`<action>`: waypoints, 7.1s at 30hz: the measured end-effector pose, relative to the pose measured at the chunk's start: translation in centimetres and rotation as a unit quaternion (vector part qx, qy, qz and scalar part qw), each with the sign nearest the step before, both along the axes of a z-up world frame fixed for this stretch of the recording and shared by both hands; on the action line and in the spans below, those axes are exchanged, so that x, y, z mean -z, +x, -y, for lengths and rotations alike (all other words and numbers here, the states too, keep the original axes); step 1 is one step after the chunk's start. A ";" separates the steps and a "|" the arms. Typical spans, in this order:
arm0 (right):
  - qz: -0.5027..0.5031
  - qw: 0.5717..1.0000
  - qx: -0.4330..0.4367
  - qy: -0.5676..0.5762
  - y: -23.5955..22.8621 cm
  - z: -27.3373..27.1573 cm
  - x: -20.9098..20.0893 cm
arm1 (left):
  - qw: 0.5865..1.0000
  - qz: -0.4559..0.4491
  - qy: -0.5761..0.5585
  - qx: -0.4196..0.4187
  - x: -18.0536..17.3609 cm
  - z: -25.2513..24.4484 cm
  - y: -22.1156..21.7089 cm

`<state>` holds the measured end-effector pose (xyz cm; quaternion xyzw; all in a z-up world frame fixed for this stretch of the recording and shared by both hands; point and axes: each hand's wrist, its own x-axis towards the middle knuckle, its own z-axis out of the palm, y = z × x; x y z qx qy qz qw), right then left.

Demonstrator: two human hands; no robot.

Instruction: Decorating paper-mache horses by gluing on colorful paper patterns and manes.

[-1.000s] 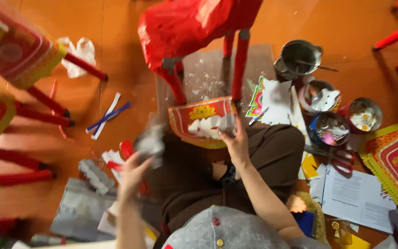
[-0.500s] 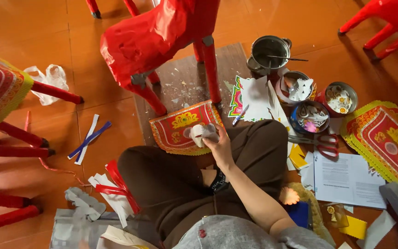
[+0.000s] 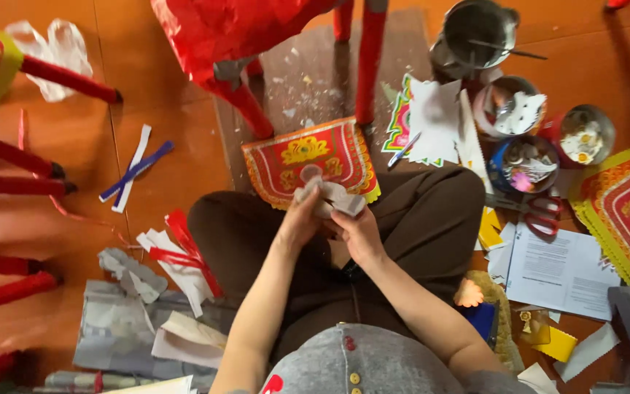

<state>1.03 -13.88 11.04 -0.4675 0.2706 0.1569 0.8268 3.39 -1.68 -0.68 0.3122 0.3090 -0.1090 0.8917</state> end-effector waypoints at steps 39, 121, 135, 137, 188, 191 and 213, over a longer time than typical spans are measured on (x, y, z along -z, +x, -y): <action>0.225 0.728 -0.368 -0.534 9.7 -2.2 8.0 | 0.387 0.227 0.866 0.221 8.5 -5.6 8.6; 0.580 0.633 -0.184 -0.479 1.2 4.9 -15.2 | 0.582 0.506 0.625 0.122 -39.4 -4.3 -8.7; 0.448 0.730 -0.240 -0.456 4.3 7.7 -19.7 | 0.803 0.444 0.299 0.261 -28.3 -6.8 -1.9; 0.412 0.770 -0.245 -0.420 5.3 8.2 -19.5 | 0.787 0.465 0.351 0.204 -28.0 -5.9 -1.6; 0.462 0.801 -0.054 -0.376 23.7 0.2 -21.7 | 0.860 0.233 0.331 -0.309 -28.5 -19.5 14.3; 0.465 0.811 -0.045 -0.352 24.5 -0.2 -21.5 | 0.849 0.269 0.354 -0.284 -25.7 -21.0 15.4; 0.486 0.792 -0.031 -0.367 26.9 0.5 -20.4 | 0.840 0.350 0.363 -0.204 -23.4 -22.8 17.1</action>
